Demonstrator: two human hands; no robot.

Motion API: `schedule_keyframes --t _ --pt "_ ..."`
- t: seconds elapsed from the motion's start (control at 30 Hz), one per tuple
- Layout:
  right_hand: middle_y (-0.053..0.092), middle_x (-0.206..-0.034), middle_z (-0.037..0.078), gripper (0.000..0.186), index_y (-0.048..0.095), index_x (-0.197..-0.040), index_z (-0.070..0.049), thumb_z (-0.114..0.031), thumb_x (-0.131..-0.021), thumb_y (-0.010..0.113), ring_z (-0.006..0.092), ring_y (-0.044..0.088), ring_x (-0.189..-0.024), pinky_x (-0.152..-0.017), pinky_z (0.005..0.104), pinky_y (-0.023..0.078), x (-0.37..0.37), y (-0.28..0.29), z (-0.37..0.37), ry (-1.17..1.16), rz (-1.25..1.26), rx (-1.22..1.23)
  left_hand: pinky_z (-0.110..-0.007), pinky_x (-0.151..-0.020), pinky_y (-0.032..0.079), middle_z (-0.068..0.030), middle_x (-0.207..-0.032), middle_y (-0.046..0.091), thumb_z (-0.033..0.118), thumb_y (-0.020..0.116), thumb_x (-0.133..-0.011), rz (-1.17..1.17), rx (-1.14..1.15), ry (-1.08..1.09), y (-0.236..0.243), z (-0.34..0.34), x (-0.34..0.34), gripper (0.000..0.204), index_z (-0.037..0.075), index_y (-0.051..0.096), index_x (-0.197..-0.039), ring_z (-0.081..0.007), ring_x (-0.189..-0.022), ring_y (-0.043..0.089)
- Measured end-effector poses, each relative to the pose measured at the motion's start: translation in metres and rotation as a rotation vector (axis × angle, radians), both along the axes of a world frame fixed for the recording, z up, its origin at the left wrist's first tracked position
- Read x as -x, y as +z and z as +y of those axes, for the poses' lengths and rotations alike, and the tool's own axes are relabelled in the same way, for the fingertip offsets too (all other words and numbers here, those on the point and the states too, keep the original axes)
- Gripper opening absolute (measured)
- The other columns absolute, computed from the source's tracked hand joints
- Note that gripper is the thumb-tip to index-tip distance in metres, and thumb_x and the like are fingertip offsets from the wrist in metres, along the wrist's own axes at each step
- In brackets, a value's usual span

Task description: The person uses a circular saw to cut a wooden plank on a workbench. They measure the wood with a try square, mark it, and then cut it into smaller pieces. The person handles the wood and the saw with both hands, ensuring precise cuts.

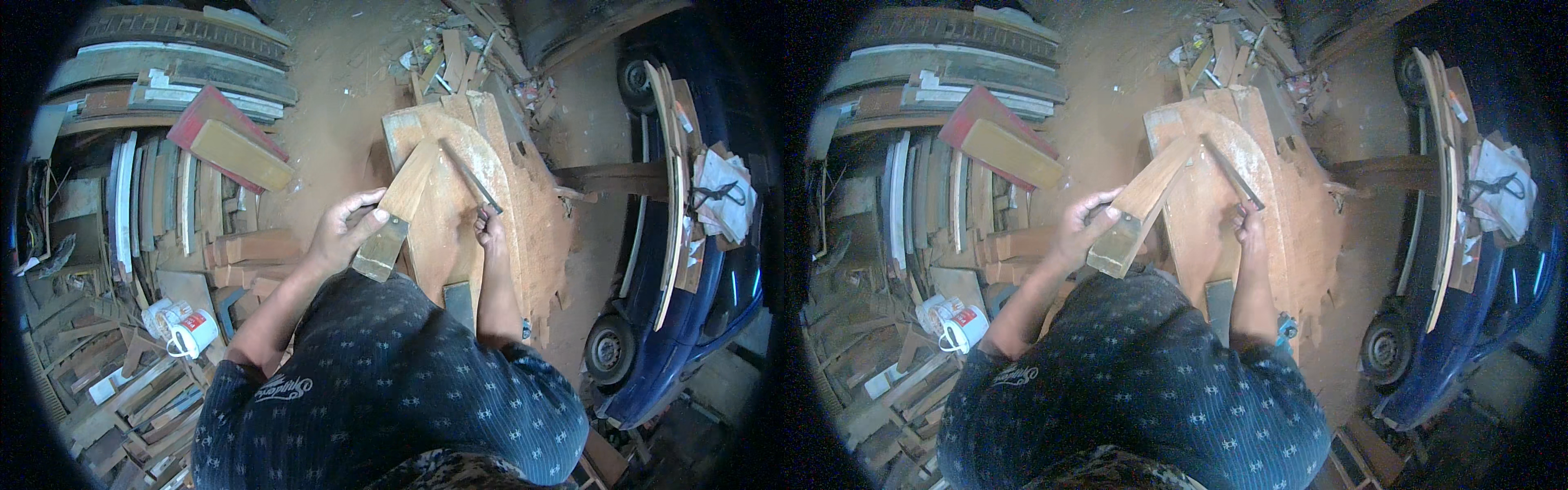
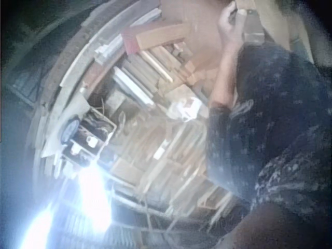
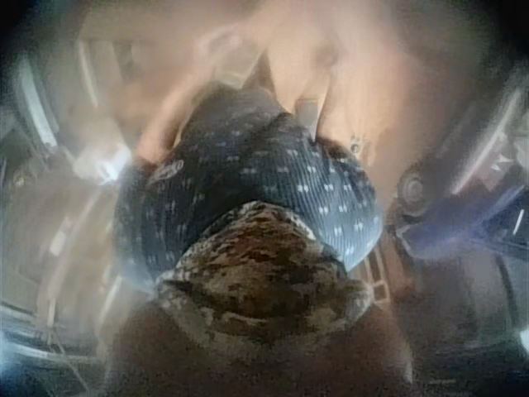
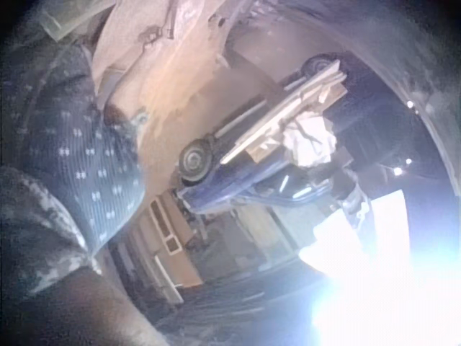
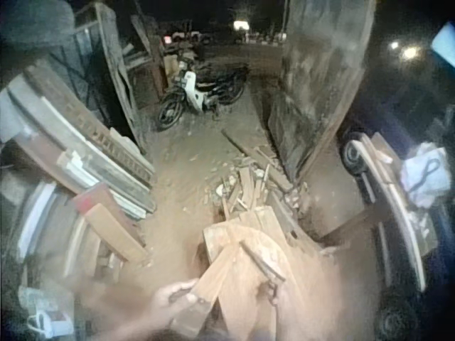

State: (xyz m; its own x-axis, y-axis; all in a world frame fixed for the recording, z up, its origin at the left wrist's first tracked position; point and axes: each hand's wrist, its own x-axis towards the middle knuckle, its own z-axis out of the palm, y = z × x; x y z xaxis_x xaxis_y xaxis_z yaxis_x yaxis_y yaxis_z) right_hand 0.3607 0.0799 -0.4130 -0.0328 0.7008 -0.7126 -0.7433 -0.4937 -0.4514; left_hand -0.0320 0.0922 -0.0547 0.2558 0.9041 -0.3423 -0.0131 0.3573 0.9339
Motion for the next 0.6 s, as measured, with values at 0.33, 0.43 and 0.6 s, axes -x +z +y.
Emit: schedule_keyframes --t 0.33,0.43,0.6 --pt "0.068 -0.089 0.0 0.015 0.066 -0.102 -0.011 -0.02 -0.091 0.071 0.0055 0.054 -0.064 -0.054 0.0211 0.035 0.078 0.26 -0.007 0.173 -0.402 -0.284 -0.037 -0.102 0.047 -0.0199 -0.128 0.059 0.026 0.062 -0.098 0.12 -0.089 -0.053 -0.003 -0.01 -0.028 0.05 -0.008 0.049 -0.133 -0.0243 -0.119 0.058" --pt "0.069 -0.09 0.001 0.014 0.069 -0.097 -0.008 -0.018 -0.089 0.074 0.0058 0.058 -0.075 -0.063 0.0221 0.042 0.087 0.295 -0.015 0.438 -0.462 -0.27 -0.039 -0.103 0.046 -0.0214 -0.129 0.058 0.032 0.061 -0.098 0.148 -0.079 -0.07 -0.008 -0.009 -0.024 0.054 -0.008 0.049 -0.133 -0.0257 -0.122 0.056" --pt "0.07 -0.095 0.002 0.022 0.068 -0.108 -0.002 -0.015 -0.092 0.071 0.0081 0.063 -0.084 -0.076 0.025 0.05 0.124 0.323 -0.005 0.658 -0.484 -0.411 -0.039 -0.104 0.045 -0.0211 -0.13 0.057 0.035 0.06 -0.099 0.142 -0.023 -0.073 0.004 -0.016 -0.029 0.059 -0.008 0.047 -0.136 -0.0264 -0.124 0.055"
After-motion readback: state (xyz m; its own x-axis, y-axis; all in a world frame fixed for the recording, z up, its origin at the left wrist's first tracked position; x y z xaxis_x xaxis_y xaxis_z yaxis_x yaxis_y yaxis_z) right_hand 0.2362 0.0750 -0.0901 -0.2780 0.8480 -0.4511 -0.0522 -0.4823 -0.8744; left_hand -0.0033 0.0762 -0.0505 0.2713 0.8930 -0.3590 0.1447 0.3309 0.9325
